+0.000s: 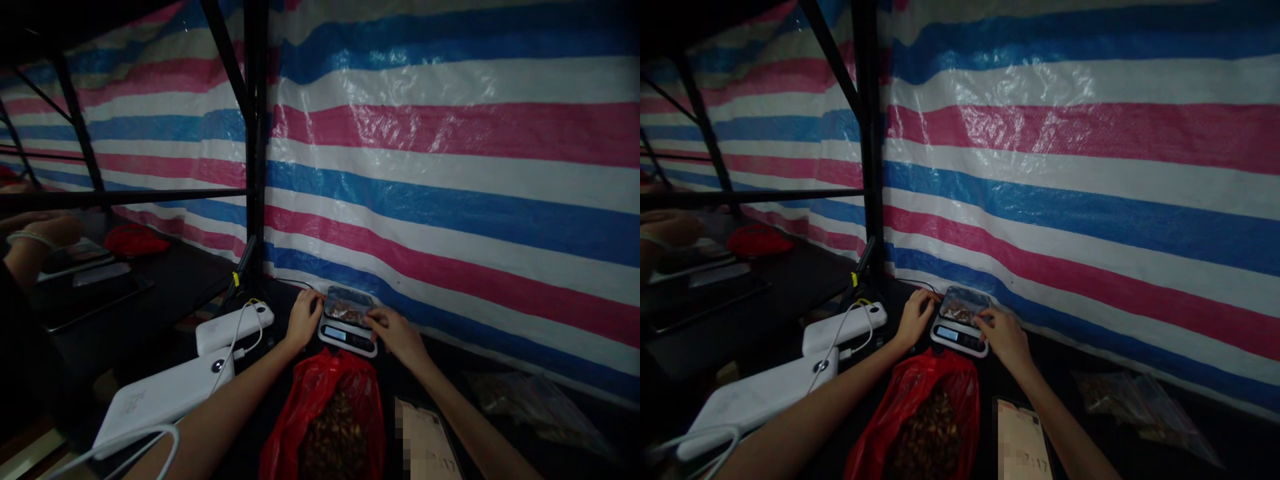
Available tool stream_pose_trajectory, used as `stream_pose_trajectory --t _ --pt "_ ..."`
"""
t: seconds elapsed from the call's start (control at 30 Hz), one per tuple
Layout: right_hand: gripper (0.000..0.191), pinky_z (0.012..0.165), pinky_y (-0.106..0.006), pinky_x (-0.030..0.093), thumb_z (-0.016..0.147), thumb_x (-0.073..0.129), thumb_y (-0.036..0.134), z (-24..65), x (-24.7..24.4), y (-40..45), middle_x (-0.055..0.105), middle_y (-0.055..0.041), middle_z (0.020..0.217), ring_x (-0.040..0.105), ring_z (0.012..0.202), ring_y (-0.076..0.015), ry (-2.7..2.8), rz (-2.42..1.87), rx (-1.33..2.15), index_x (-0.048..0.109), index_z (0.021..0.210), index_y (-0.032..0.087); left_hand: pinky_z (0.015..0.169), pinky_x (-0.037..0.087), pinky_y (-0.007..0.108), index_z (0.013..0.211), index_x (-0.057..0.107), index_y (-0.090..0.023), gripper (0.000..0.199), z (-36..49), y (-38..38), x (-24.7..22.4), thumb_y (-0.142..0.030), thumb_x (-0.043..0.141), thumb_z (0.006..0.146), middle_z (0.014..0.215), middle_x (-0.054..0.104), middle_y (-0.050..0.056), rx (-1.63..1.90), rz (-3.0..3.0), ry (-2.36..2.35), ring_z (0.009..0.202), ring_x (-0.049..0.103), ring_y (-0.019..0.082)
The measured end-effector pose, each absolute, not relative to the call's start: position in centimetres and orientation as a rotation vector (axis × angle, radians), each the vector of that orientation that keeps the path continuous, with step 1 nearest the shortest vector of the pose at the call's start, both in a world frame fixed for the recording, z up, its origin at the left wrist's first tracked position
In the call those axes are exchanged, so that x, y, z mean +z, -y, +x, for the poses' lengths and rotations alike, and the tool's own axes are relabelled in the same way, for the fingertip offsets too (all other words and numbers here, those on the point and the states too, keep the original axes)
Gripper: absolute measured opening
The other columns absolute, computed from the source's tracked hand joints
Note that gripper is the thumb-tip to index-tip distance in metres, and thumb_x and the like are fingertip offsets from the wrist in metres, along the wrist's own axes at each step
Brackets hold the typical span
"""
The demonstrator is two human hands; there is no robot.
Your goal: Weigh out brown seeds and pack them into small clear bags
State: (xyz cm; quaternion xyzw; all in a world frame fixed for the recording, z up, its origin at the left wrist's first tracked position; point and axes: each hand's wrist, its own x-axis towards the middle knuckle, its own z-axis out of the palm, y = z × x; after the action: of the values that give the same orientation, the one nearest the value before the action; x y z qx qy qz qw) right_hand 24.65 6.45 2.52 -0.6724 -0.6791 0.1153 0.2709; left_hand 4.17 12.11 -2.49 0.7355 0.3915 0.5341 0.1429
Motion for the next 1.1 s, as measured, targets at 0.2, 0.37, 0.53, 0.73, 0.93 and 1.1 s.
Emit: stream_pose_trajectory --t 0.2,0.37,0.53,0.73,0.93,1.1 --pt "0.033 0.060 -0.031 0.041 0.080 0.042 0.047 23.1 5.8 -7.6 0.067 -0.0073 0.072 0.063 0.076 -0.0246 1.919 -2.122 -0.104 0.064 0.084 0.023 0.077 0.039 0.028 0.079 0.058 -0.018 0.018 4.1 -12.3 -2.7 -0.012 0.041 0.081 0.083 0.059 0.002 1.531 2.175 -1.125 0.085 0.051 0.016" --pt "0.043 0.063 -0.034 0.042 0.078 0.041 0.056 22.7 4.3 -7.7 0.066 -0.0107 0.078 0.062 0.079 -0.0265 1.953 -2.262 0.045 0.066 0.079 0.021 0.077 0.039 0.028 0.078 0.057 -0.018 0.017 4.1 -12.3 -2.8 -0.013 0.041 0.081 0.083 0.058 0.002 1.468 2.218 -1.110 0.084 0.050 0.016" --pt "0.019 0.063 -0.027 0.040 0.075 0.054 0.039 21.3 4.0 -7.2 0.066 -0.0042 0.080 0.061 0.081 -0.0212 1.850 -2.216 -0.052 0.066 0.085 0.027 0.080 0.038 0.031 0.079 0.058 -0.018 0.018 3.9 -12.5 -2.9 -0.017 0.041 0.083 0.084 0.059 0.003 1.430 2.222 -1.065 0.087 0.050 0.017" --pt "0.013 0.066 -0.025 0.037 0.078 0.055 0.033 19.6 7.0 -4.0 0.061 -0.0015 0.085 0.054 0.082 -0.0160 2.183 -1.621 -0.294 0.064 0.080 0.024 0.094 0.034 0.035 0.123 0.039 -0.017 0.055 4.9 -11.5 -2.3 -0.038 0.057 0.075 0.124 0.044 0.010 1.401 1.921 -0.794 0.112 0.042 0.021" --pt "0.012 0.075 -0.035 0.031 0.081 0.051 0.024 20.3 7.4 0.8 0.056 -0.0070 0.099 0.044 0.093 -0.0216 2.250 -1.491 -0.674 0.061 0.081 0.019 0.071 0.044 0.028 0.089 0.062 -0.010 0.039 6.3 -8.6 -0.7 -0.045 0.059 0.072 0.080 0.064 0.005 0.890 1.793 -0.481 0.075 0.058 0.017" --pt "0.009 0.082 -0.040 0.027 0.080 0.054 0.029 22.7 5.7 2.3 0.056 -0.0049 0.103 0.045 0.098 -0.0226 2.158 -1.541 -0.566 0.060 0.081 0.022 0.077 0.043 0.027 0.084 0.062 -0.012 0.035 6.7 -8.1 -0.6 -0.039 0.069 0.063 0.083 0.065 0.005 0.886 1.720 -0.398 0.078 0.059 0.015"
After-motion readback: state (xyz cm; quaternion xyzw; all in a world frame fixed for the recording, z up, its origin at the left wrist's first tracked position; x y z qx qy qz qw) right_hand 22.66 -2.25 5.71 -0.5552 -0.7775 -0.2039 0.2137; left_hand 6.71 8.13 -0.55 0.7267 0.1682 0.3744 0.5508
